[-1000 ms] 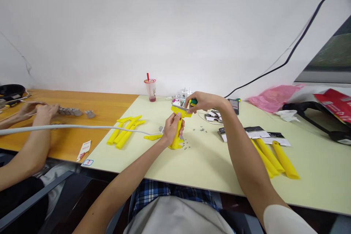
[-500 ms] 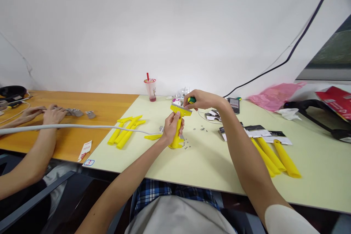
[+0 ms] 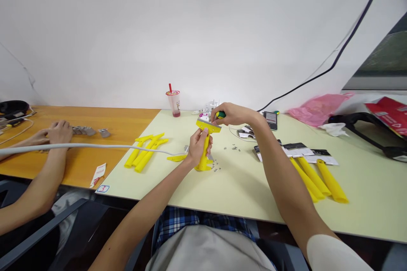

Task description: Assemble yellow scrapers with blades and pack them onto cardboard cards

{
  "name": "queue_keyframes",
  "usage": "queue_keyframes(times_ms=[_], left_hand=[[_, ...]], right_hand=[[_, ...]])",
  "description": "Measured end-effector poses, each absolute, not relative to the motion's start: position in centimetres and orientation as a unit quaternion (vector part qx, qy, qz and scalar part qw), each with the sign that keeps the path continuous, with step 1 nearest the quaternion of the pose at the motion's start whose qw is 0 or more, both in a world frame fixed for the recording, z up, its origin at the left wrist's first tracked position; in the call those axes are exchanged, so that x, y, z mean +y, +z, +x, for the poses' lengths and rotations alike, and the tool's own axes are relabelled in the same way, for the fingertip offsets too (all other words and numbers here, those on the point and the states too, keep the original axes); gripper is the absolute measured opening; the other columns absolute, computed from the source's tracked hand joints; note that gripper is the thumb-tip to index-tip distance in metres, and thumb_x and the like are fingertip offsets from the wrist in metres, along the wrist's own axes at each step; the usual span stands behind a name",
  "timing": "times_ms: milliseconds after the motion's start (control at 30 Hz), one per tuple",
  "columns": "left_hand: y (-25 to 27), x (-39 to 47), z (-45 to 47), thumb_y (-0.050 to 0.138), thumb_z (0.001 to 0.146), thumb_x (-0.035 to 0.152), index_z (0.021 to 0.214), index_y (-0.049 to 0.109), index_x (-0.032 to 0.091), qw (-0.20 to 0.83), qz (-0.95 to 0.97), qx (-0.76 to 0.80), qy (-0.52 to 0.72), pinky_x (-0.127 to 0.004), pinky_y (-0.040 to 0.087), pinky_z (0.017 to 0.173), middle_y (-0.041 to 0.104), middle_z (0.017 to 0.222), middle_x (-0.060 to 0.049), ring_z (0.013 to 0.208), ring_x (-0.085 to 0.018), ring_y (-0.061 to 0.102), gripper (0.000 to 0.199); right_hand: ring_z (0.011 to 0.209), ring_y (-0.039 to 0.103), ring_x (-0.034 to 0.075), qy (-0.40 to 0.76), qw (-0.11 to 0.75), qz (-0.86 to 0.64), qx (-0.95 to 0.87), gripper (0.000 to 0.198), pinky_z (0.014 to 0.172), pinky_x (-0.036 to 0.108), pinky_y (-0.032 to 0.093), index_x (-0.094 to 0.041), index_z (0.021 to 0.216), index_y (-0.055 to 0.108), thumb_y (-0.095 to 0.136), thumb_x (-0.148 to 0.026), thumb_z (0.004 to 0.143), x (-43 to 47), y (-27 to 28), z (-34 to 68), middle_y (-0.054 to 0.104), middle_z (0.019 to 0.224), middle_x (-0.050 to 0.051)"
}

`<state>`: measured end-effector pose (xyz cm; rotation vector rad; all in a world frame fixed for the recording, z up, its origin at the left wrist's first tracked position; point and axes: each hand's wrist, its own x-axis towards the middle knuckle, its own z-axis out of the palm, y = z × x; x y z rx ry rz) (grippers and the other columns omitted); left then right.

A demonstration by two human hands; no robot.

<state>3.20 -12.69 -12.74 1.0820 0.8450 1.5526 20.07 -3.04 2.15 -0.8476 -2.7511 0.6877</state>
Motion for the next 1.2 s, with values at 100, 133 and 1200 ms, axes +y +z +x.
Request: queue_keyframes(times_ms=[100,133,1200], left_hand=[[-12.59,-12.71,3.20,0.079,0.090,0.068,0.094,0.052,0.023,0.508,0.449,0.352,0.645,-0.020,0.036,0.034,0.063,0.076,0.005,0.042,-0.006,0.047,0.053],[-12.56,-12.72,3.20,0.079,0.090,0.068,0.094,0.052,0.023,0.507,0.450,0.352,0.645,-0.020,0.036,0.034,0.063,0.075,0.004,0.042,-0.006,0.047,0.053],[-13.09,-12.53,3.12,0.078,0.091,0.069,0.093,0.049,0.024,0.507,0.461,0.344,0.642,-0.020,0.036,0.034,0.063,0.075,0.005,0.042,-0.006,0.047,0.054]], right_hand=[[0.071,0.060,0.016,0.228,0.102,-0.280,-0.927,0.019,0.064,0.031,0.041,-0.022,0.103,0.080,0.074,-0.034,0.090,-3.05,2.11,19.98,0.077,0.103,0.006],[0.072,0.060,0.016,0.227,0.105,-0.278,-0.928,0.019,0.065,0.030,0.040,-0.022,0.102,0.080,0.074,-0.035,0.090,-3.06,2.09,19.96,0.078,0.104,0.006],[0.066,0.059,0.015,0.244,0.083,-0.297,-0.919,0.016,0.062,0.030,0.039,-0.023,0.103,0.079,0.078,-0.034,0.092,-2.91,2.07,20.28,0.073,0.088,0.003]])
